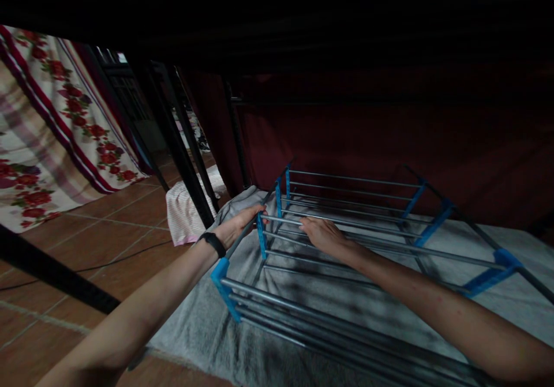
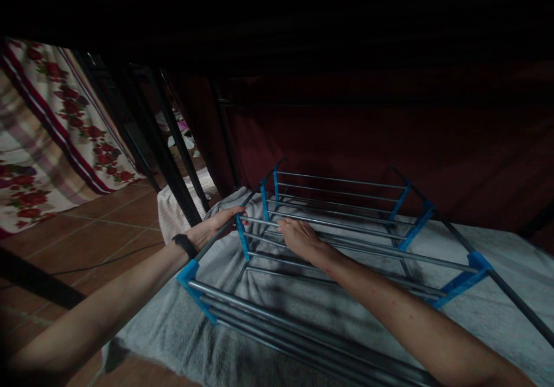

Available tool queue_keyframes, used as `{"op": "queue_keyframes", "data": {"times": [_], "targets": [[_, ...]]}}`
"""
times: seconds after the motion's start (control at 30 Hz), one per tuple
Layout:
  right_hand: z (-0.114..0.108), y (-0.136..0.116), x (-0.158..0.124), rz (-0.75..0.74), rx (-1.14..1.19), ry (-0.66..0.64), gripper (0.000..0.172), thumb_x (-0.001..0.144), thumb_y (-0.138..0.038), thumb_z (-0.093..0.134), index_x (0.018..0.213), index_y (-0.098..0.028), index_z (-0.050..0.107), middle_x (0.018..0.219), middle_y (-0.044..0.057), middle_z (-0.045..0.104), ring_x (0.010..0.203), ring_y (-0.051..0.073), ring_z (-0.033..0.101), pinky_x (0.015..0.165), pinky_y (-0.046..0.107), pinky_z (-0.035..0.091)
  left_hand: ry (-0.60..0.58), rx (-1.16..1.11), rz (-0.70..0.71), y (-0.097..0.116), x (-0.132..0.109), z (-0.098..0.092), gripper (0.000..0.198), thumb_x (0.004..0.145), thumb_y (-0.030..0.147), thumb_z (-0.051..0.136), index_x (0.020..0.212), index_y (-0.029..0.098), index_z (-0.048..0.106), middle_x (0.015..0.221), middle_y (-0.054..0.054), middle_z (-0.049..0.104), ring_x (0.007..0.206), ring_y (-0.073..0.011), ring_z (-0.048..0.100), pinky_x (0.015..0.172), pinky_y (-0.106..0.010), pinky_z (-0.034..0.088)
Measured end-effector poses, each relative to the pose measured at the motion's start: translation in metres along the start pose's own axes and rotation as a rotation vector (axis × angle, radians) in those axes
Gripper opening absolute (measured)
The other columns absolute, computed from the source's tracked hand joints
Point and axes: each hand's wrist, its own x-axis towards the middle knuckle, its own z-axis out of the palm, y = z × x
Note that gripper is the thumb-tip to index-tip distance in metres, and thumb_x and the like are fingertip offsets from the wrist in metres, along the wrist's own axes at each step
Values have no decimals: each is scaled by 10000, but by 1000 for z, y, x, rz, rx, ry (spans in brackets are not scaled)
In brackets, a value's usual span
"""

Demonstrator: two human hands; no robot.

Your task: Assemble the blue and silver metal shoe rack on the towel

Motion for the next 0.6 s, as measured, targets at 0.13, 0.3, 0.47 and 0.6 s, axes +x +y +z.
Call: {"op": "queue_keyframes", "data": {"times": [0.13,0.3,0.47,0.6], "targets": [[1,2,-1,-28,5,13,234,1005,-291,361,1040,-212,578,1061,50,671,972,199,633,760,272,398,36,-11,-29,0,1,3,228,778,355,662,685,157,596,593,-11,611,557,-147,590,610,-273,471],[2,2,-2,-35,7,25,224,1004,-309,364,1039,-220,567,1060,43,670,955,205,634,737,282,393,29,-6,-14,-2,0,2,230,775,364,674,686,166,597,605,-7,608,565,-152,595,642,-294,485],[0,1,0,-34,25,0,237,1004,-304,352,1034,-215,569,1063,53,678,968,205,637,754,282,400,35,21,4,-7,3,0,256,769,404,685,697,172,604,621,-22,621,582,-168,604,648,-310,494],[-1,2,2,-33,31,-18,262,1004,-304,336,1012,-213,581,1028,52,689,949,209,647,741,285,409,3,20,15,-7,4,-2,262,753,424,709,701,190,604,628,-24,625,565,-162,596,627,-303,498]]}}
